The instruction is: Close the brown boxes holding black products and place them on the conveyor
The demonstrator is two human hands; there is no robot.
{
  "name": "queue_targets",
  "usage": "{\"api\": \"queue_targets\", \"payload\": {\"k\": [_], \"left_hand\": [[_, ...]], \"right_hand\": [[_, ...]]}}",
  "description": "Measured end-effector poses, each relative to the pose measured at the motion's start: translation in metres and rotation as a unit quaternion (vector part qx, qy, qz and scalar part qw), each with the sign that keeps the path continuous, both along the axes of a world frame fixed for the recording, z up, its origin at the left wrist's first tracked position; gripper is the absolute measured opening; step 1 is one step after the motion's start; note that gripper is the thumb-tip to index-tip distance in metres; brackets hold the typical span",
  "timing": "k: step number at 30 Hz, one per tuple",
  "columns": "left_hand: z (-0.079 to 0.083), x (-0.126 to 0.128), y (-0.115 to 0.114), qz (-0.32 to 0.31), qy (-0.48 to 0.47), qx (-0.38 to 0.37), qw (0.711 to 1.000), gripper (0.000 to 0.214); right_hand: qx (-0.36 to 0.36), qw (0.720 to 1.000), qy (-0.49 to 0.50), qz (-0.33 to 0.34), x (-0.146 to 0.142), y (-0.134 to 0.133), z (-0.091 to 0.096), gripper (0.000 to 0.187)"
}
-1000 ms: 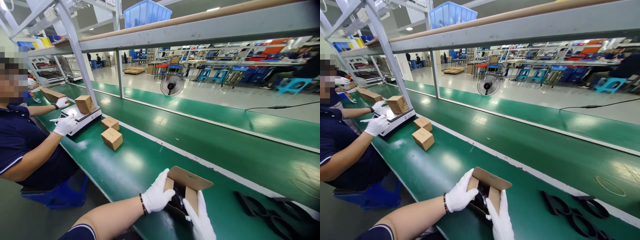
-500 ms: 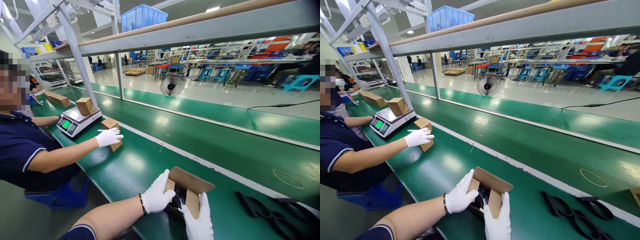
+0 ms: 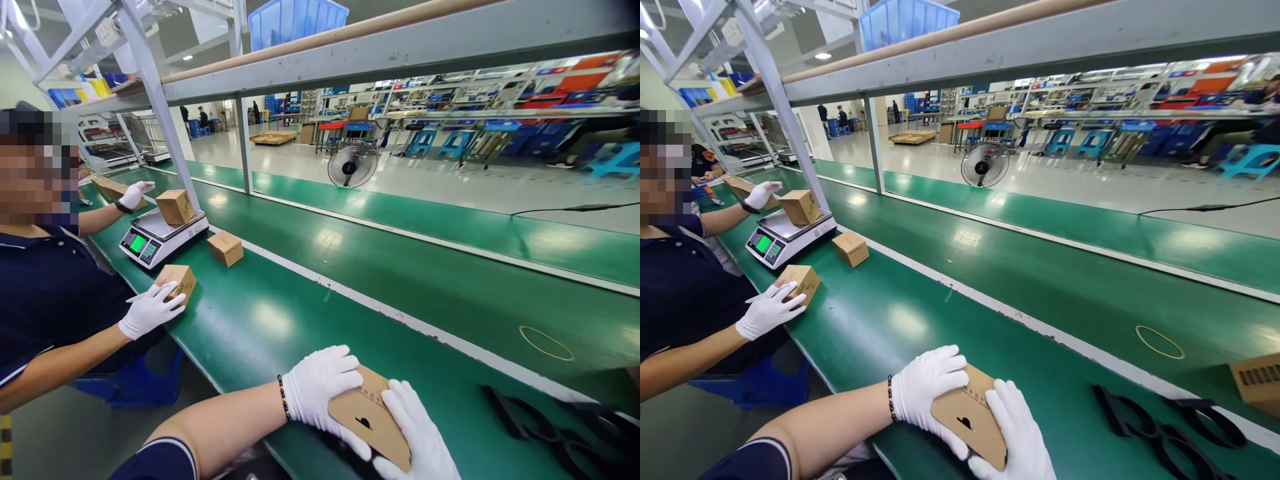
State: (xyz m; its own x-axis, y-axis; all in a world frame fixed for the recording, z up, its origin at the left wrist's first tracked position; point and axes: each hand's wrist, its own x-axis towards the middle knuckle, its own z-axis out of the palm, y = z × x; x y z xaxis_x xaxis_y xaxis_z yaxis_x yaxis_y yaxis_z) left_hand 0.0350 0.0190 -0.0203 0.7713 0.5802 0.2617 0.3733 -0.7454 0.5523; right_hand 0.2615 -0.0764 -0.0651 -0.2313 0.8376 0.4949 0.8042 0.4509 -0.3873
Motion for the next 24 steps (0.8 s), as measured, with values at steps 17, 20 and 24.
{"api": "queue_targets", "payload": {"k": [17,20,24], "left_hand": [[0.033,0.0,0.002,-0.038,0.055,0.112,0.991,0.053],[0.027,0.001,0.005,-0.031,0.04,0.132,0.99,0.053],[0.017,0.003,0.008,-0.035,0.008,0.184,0.982,0.054]], "right_hand": [[0.063,0.997,0.047,-0.008,-0.008,0.005,0.009,0.04],[0.061,0.994,0.092,-0.017,-0.009,0.006,0.01,0.035],[0.081,0.992,0.099,-0.006,-0.01,0.006,0.012,0.036]]}}
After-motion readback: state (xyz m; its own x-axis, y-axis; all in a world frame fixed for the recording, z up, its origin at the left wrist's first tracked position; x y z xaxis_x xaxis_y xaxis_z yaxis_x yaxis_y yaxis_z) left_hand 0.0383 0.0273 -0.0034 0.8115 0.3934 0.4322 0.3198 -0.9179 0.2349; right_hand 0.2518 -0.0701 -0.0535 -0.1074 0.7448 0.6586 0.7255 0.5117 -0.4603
